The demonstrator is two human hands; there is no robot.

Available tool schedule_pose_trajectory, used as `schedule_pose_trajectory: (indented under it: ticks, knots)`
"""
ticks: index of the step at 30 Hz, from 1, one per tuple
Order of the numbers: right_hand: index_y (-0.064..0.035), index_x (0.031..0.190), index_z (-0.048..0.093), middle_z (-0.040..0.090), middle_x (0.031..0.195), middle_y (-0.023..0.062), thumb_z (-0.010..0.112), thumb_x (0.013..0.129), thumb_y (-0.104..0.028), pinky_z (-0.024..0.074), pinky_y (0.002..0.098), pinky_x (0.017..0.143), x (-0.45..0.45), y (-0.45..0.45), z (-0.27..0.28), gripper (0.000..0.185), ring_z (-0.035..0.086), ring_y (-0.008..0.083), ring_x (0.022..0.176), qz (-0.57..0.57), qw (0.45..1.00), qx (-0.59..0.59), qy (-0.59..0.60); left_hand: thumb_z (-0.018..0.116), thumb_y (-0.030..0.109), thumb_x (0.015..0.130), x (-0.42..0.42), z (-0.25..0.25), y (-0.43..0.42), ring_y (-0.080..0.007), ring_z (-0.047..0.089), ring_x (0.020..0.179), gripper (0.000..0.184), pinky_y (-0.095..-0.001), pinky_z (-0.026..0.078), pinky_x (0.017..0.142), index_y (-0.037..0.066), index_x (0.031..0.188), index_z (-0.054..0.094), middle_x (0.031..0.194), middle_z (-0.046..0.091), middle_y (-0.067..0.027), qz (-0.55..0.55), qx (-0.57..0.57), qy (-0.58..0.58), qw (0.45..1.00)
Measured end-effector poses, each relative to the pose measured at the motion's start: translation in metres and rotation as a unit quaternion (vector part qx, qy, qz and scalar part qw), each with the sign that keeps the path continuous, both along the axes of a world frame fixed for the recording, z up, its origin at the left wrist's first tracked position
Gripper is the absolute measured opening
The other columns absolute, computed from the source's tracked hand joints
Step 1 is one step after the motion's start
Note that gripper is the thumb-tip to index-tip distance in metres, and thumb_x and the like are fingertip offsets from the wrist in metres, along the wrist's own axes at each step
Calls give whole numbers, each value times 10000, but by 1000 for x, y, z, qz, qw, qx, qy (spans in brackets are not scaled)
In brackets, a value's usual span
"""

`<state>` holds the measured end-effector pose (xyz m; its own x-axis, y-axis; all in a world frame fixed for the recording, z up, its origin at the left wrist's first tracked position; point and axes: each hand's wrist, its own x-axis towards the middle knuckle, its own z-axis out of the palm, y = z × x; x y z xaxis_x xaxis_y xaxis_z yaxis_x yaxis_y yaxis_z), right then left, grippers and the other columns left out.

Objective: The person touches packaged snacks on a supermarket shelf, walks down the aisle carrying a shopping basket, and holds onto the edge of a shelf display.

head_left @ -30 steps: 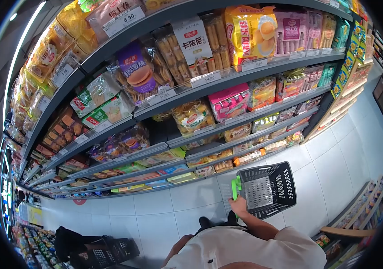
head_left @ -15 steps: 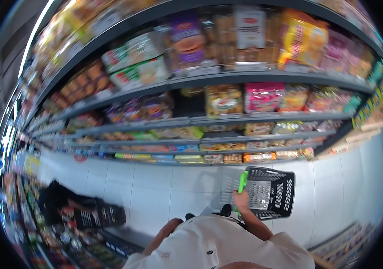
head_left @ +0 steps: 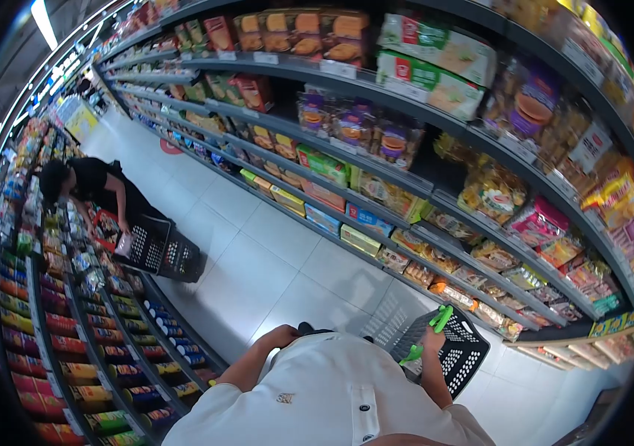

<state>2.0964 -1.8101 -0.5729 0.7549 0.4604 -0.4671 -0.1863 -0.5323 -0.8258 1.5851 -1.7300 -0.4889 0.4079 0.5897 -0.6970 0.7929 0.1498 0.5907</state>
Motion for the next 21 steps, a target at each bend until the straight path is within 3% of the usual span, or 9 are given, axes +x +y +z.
schedule_pose_trajectory:
  ticks: [1,4,6,9,11,12,14,16,21]
  knots:
    - [-43,775,557,496,527,26,663,818,-132,359,305,359,-8,3,15,145,464,135,380,-12,1000,4,8,626,409,855,-7,4,-2,-275,673,920,407,-371,514,843,70,1062,715,1006,711,-155,16,13,-16,1000]
    - [-36,774,554,477,517,28,660,821,-149,366,311,361,-15,7,20,161,469,142,385,14,998,-16,-52,637,395,857,-27,14,-3,-272,676,898,389,-367,516,832,64,1045,719,984,716,-149,48,22,-11,999]
    - [-30,790,549,442,508,30,647,838,-172,360,312,360,-17,7,19,179,457,145,377,27,998,-60,-24,665,359,858,-46,8,-6,-230,679,829,368,-344,524,788,27,1006,721,923,723,-144,91,20,-47,995]
    - [-11,836,569,526,573,82,665,817,-205,450,369,444,-37,8,29,218,552,213,465,36,994,-97,-31,682,346,857,-68,18,-11,-179,653,760,364,-330,523,725,-2,955,721,836,715,-111,223,-3,-35,974]
    - [7,883,600,640,668,129,726,760,-279,524,416,610,-56,12,31,336,647,303,596,66,956,-180,-224,686,344,857,-95,-3,-25,-166,642,726,355,-323,518,691,-2,927,720,814,708,-94,280,-19,-32,959]
    - [7,883,600,640,668,129,726,760,-279,524,416,610,-63,12,30,336,647,303,596,64,954,-187,-226,689,342,856,-111,-14,-34,-152,630,691,348,-316,513,656,-1,899,719,792,701,-78,340,-25,-23,940]
    - [6,942,614,685,794,173,740,729,-306,524,445,766,-82,14,28,398,675,380,775,94,912,-213,-336,687,334,866,-149,-55,-65,-125,603,636,331,-296,494,583,5,879,711,758,683,-65,369,-26,-21,929]
    - [-1,956,629,690,825,198,722,743,-287,529,464,769,-97,15,24,368,674,399,818,89,906,-218,-351,668,301,887,-188,-90,-94,-138,613,632,291,-296,493,553,15,938,687,786,687,-79,464,-62,-45,883]
    - [-2,950,656,686,887,224,658,777,-256,521,478,775,-143,39,44,307,666,405,858,137,907,-257,-304,625,260,921,-247,-70,-114,-173,633,642,252,-305,495,547,33,1031,620,861,688,-78,494,-124,-32,860]
